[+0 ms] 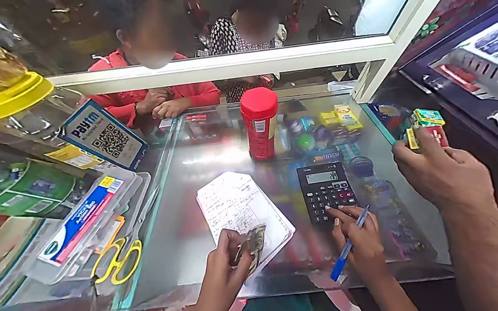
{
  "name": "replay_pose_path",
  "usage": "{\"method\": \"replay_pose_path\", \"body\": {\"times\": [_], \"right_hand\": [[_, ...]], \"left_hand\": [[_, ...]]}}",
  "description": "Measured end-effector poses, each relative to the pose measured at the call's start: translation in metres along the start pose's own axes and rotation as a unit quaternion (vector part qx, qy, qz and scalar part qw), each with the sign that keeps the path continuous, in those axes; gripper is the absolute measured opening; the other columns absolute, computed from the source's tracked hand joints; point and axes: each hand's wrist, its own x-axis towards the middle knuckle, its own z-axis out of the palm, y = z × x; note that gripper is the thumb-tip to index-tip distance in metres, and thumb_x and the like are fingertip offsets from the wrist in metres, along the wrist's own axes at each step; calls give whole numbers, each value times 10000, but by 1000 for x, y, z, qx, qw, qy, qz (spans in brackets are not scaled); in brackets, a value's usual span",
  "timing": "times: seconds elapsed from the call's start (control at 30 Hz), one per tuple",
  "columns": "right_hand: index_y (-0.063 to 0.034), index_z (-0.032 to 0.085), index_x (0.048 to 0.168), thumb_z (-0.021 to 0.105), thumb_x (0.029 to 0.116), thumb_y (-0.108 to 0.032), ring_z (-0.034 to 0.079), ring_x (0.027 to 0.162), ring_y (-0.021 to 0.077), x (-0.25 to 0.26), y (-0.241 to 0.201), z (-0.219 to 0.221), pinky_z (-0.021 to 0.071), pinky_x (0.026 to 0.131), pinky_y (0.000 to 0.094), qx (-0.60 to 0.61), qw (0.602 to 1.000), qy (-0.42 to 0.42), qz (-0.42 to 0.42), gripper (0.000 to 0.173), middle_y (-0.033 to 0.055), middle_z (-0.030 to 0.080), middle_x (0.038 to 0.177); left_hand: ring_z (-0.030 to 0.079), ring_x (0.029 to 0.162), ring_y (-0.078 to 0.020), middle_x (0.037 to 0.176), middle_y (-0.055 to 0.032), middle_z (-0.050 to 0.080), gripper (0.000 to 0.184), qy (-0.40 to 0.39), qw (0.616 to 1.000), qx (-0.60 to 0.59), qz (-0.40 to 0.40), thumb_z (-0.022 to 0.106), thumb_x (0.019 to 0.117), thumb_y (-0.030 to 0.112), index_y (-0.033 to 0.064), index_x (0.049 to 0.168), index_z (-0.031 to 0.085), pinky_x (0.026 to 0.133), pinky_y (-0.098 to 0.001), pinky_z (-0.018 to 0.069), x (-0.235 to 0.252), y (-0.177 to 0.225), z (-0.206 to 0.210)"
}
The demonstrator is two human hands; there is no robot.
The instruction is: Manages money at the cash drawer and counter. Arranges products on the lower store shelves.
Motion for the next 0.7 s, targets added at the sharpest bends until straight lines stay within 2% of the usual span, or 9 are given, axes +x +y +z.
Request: {"method": "replay_pose_path", "body": {"times": [0.07,0.13,0.23,0.3,0.37,0.43,0.53,0.63,0.7], "right_hand": [[-105,626,952,482,1023,-174,610,1113,234,0,1,2,372,1038,335,-7,1000,-8,5,174,55,752,1046],[-119,608,921,470,1026,-182,616,1141,240,1,1,4,372,1047,359,-24,999,-26,8,185,35,763,1075],[-105,662,873,480,1004,-185,647,1099,286,1,1,6,386,1029,430,-41,998,-51,7,239,57,774,1015],[-120,615,873,469,1022,-196,634,1113,254,1,-1,1,361,1062,399,-35,999,-39,-1,223,46,768,1019],[-138,575,866,463,1017,-196,619,1085,210,-2,-2,-2,329,1085,364,-26,999,-25,-20,197,31,744,959],[-139,580,812,482,998,-191,666,1042,203,-7,-2,-3,342,1093,397,-23,999,-30,-30,216,34,764,920],[-146,572,862,451,1036,-225,632,1076,185,-8,-4,-12,301,1111,362,-52,999,-6,-1,226,21,750,954],[-86,674,818,488,977,-189,671,995,282,-8,-4,-10,367,1052,444,-110,992,-2,54,265,81,756,883],[-78,660,792,490,965,-183,679,995,274,-12,-9,-14,377,1051,420,-105,991,8,84,265,88,762,877]], "left_hand": [[516,504,59,652,38,596,177,-7,1000,-4,3,609,922,153,53,1032,514,490,-110,447,-1,1,-2],[518,506,59,651,38,590,162,-15,1000,-5,8,603,919,137,50,1021,512,496,-108,452,-1,1,-3],[496,483,51,615,38,560,151,-30,1000,2,10,598,907,116,50,1011,510,481,-112,434,-3,2,-3],[486,475,44,605,35,548,155,-38,999,10,10,597,910,124,47,1015,512,473,-116,425,-4,2,-5],[495,481,39,606,28,555,163,-44,999,17,3,598,911,126,38,1016,510,473,-125,428,-6,2,-7],[544,513,30,646,11,613,188,-49,998,22,-13,606,905,122,13,1034,522,498,-146,462,-9,5,-11],[561,535,19,663,-11,620,208,-54,998,19,-26,616,893,87,-23,1039,518,522,-159,479,-11,10,-15],[579,574,16,676,-31,616,193,-63,998,5,-29,619,890,44,-40,1021,504,564,-163,499,-12,16,-19],[611,610,21,707,-51,652,170,-78,997,-4,-23,613,878,19,-43,993,506,590,-162,516,-16,23,-18]]}}
